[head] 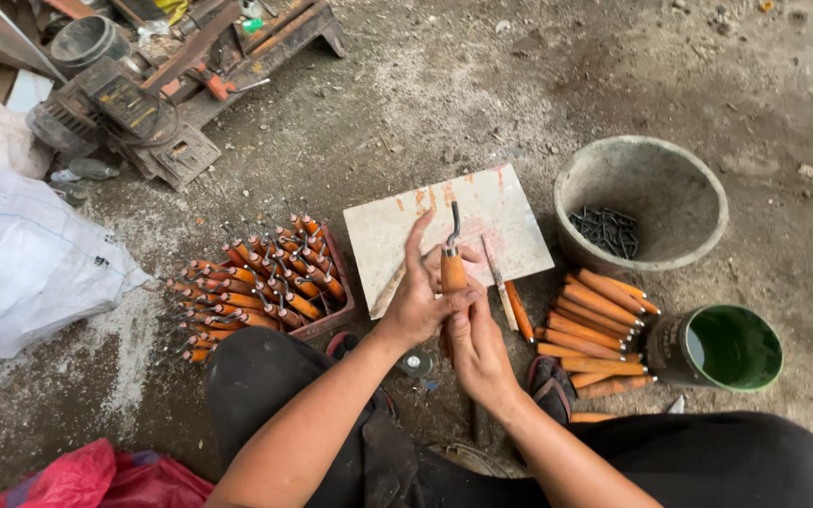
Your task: The person sits on the ground and assembles hooks by inserting metal hooks into wooden handles. They use a hammer to secure the hooks and apply a pink substance from a board to the metal parts. Finished items are placed in a crate.
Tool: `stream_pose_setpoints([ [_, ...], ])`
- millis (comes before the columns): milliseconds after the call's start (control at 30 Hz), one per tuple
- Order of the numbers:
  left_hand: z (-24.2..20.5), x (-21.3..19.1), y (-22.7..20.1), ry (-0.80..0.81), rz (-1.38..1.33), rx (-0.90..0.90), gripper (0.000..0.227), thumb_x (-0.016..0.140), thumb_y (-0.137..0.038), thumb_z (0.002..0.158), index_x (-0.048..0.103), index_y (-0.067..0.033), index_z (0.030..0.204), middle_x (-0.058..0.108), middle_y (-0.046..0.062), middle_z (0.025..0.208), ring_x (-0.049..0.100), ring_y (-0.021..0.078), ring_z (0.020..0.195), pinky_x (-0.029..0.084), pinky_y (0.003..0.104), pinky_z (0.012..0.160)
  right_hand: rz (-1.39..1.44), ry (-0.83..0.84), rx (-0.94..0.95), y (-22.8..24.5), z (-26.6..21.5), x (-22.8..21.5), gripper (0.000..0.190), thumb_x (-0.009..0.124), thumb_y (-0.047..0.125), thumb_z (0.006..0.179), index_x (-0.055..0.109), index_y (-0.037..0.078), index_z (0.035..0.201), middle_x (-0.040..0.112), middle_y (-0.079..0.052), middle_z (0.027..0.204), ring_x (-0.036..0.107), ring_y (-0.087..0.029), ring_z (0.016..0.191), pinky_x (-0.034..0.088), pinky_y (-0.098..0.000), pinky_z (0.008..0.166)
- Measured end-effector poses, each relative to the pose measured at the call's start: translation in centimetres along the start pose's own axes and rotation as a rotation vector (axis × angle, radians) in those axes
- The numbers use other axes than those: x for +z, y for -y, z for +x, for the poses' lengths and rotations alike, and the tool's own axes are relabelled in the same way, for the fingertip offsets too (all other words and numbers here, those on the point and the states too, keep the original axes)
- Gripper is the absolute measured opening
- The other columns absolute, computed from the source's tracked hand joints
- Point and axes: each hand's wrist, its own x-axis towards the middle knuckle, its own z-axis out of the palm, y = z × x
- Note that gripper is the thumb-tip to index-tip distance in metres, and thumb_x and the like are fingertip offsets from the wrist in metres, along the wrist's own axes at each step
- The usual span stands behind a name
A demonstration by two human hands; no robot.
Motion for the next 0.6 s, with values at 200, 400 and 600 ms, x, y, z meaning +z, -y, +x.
stream_pose_setpoints([
  [200, -1.0, -0.2, 0.2, 0.009, 0.076, -0.095, 0.047, 0.060, -0.040, 0.108, 0.057, -0.0012, 0.135, 0.069, 0.012, 0.125, 0.066, 0.0242, 0.124, 0.053, 0.041, 0.110, -0.172, -0.095, -0.195, 0.5, 0.5, -1.4, 0.040, 0.044, 0.022, 0.110, 0.049, -0.006, 0.138, 0.053, -0.025, 0.139, 0.054, -0.037, 0.129, 0.042, -0.0437, 0.109],
  [400, -1.2, -0.9, -0.8, 0.018, -0.262, -0.218, 0.028, 0.055, -0.027, 0.108, 0.055, -0.0044, 0.125, 0.067, 0.008, 0.107, 0.069, 0.0197, 0.096, 0.059, 0.036, 0.089, -0.214, -0.273, -0.099, 2.6, 2.0, -4.4, 0.020, 0.067, 0.010, 0.099, 0.065, -0.002, 0.115, 0.066, -0.013, 0.108, 0.070, -0.021, 0.095, 0.056, -0.0309, 0.084],
  [600, -2.0, -0.6, -1.1, 0.092, -0.336, -0.276, 0.029, 0.054, -0.027, 0.108, 0.051, -0.0061, 0.126, 0.058, 0.004, 0.090, 0.059, 0.0133, 0.074, 0.051, 0.030, 0.069, -0.144, -0.331, -0.078, 3.6, 2.1, -4.7, 0.017, 0.067, 0.010, 0.101, 0.065, -0.002, 0.114, 0.067, -0.011, 0.102, 0.067, -0.017, 0.091, 0.055, -0.0289, 0.083],
])
